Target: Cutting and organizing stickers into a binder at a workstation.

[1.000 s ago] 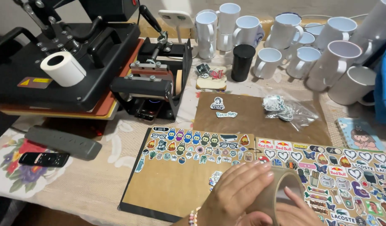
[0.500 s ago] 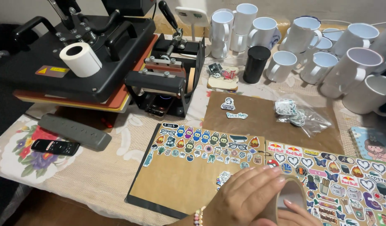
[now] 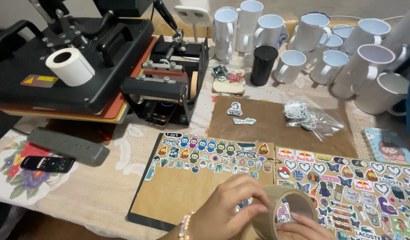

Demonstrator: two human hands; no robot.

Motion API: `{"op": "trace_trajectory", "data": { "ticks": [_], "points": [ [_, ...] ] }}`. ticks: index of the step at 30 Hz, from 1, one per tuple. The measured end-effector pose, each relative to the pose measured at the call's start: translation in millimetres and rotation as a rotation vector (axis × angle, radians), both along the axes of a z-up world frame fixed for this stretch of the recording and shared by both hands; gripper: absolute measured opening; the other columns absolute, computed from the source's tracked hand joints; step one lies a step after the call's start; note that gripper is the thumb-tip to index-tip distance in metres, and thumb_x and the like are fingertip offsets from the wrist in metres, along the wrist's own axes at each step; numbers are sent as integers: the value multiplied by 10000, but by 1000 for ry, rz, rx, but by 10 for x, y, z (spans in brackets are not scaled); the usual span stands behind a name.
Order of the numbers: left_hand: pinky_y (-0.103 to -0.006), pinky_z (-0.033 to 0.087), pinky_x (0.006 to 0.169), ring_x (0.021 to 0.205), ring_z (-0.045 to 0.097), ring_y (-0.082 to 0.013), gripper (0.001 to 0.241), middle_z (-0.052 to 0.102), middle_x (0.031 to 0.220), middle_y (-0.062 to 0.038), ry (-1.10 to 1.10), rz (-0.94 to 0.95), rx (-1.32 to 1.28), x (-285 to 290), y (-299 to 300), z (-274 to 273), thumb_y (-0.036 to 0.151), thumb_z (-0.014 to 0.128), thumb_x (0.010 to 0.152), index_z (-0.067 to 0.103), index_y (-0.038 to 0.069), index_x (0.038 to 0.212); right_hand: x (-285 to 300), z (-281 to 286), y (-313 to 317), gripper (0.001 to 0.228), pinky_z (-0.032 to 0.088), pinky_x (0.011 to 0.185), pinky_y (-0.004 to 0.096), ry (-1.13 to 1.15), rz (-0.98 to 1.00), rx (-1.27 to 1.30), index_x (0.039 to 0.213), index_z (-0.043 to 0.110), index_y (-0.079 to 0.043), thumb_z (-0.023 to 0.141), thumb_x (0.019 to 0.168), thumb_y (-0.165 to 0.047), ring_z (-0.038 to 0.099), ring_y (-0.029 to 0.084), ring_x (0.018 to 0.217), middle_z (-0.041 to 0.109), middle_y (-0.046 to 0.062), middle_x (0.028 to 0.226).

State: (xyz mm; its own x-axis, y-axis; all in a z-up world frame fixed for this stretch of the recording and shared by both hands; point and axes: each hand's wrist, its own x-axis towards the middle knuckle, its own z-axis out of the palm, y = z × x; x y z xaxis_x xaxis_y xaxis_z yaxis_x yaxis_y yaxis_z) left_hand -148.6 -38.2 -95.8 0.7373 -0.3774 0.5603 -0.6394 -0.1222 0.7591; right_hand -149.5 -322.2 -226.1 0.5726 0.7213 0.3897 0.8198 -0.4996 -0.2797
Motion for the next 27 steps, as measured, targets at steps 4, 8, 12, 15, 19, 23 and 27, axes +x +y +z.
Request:
{"op": "trace_trajectory", "data": {
  "ticks": [4, 8, 12, 15, 19, 23, 27],
  "points": [
    [-321, 468, 841, 902, 550, -206, 58, 580, 952, -48, 164, -117, 49, 45, 112, 57, 131, 594, 1017, 592, 75, 1000, 21, 101, -58, 404, 285, 1162, 323, 22, 164, -86, 1313, 677, -219, 373, 1055, -280, 514, 81, 1341, 655, -121, 1393],
    [-305, 476, 816, 886, 545, -186, 61, 584, 950, -38, 199, -168, 60, 98, 134, 44, 145, 618, 1009, 604, 88, 991, -2, 130, 15, 372, 317, 1163, 383, -69, 247, -60, 1308, 657, -159, 379, 1087, -269, 568, 114, 1303, 653, -29, 1369],
    [-302, 488, 801, 859, 570, -187, 52, 603, 930, -40, 171, -152, 64, 103, 123, 80, 127, 634, 995, 609, 82, 988, -87, 341, 149, 308, 451, 1090, 379, -54, 121, 109, 1081, 733, -172, 441, 1041, -260, 693, 126, 1135, 754, -39, 1192],
    [-294, 498, 779, 828, 590, -178, 52, 620, 912, -41, 164, -141, 51, 121, 115, 81, 123, 658, 979, 630, 80, 987, -55, 320, 123, 272, 458, 1085, 394, -82, 147, 100, 1076, 716, -166, 465, 1037, -262, 684, 159, 1155, 745, -27, 1205],
    [-305, 497, 758, 814, 595, -187, 26, 647, 895, -41, 109, -140, 24, 132, 113, 56, 99, 660, 982, 650, 76, 976, 2, 218, 81, 259, 442, 1095, 397, -148, 247, 59, 1161, 693, -137, 479, 1049, -231, 677, 131, 1162, 713, 9, 1254],
    [-330, 456, 774, 832, 538, -217, 85, 592, 901, -50, 67, -155, 88, 103, 119, 91, 98, 561, 1028, 585, 53, 961, 14, 204, 67, 275, 422, 1105, 403, -153, 260, 38, 1175, 691, -134, 463, 1058, -235, 643, 192, 1214, 696, 20, 1286],
    [-336, 445, 793, 851, 525, -224, 103, 564, 915, -58, 80, -131, 43, 66, 116, 44, 125, 526, 1038, 554, 62, 962, -32, 335, 166, 269, 453, 1021, 345, -100, 188, 79, 1112, 717, -156, 473, 1041, -243, 677, 134, 1138, 726, -20, 1218]
  ]
}}
